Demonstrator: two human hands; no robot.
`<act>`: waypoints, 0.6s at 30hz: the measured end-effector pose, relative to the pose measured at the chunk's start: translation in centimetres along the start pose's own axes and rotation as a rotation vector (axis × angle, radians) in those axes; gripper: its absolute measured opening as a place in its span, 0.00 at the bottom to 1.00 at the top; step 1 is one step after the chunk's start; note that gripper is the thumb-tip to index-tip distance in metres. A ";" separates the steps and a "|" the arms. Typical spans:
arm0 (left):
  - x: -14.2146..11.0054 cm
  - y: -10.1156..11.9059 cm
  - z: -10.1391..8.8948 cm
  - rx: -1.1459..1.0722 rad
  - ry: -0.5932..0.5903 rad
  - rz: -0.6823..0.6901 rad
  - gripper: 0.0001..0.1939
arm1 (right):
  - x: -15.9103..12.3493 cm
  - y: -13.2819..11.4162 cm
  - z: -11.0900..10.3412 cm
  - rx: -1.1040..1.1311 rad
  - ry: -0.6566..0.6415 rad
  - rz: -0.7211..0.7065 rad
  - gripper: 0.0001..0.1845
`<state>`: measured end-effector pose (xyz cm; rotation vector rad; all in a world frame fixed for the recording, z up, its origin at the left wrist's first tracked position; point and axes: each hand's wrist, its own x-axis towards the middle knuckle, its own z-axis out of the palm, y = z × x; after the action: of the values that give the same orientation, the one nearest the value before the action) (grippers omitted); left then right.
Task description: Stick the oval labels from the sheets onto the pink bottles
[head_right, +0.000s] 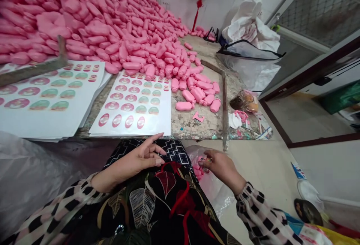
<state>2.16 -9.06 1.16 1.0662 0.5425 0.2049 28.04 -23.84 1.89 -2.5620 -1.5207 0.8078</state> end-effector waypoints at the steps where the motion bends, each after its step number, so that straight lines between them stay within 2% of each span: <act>1: 0.0 0.0 0.0 -0.002 0.001 -0.001 0.41 | -0.1 -0.3 0.0 -0.041 0.013 -0.020 0.19; 5: 0.2 -0.1 0.1 -0.003 0.017 0.003 0.33 | 1.9 -3.6 -1.6 -0.030 0.139 -0.171 0.16; 8: 0.1 0.1 0.2 0.010 0.058 0.001 0.27 | 5.3 -6.7 -3.8 -0.119 0.312 -0.253 0.15; 11: -0.3 0.2 0.1 0.033 0.120 -0.003 0.25 | 9.0 -9.4 -5.2 -0.301 0.443 -0.291 0.20; 15: -0.9 0.2 -0.1 0.030 0.168 0.018 0.23 | 12.2 -11.2 -5.9 -0.488 0.396 -0.321 0.20; 18: -1.2 0.4 -0.4 -0.012 0.167 0.020 0.23 | 12.2 -11.4 -6.3 -0.535 0.365 -0.340 0.18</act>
<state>0.97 -9.08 1.76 1.0488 0.6795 0.3163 26.43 -6.52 5.81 -2.4407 -2.1610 -0.1219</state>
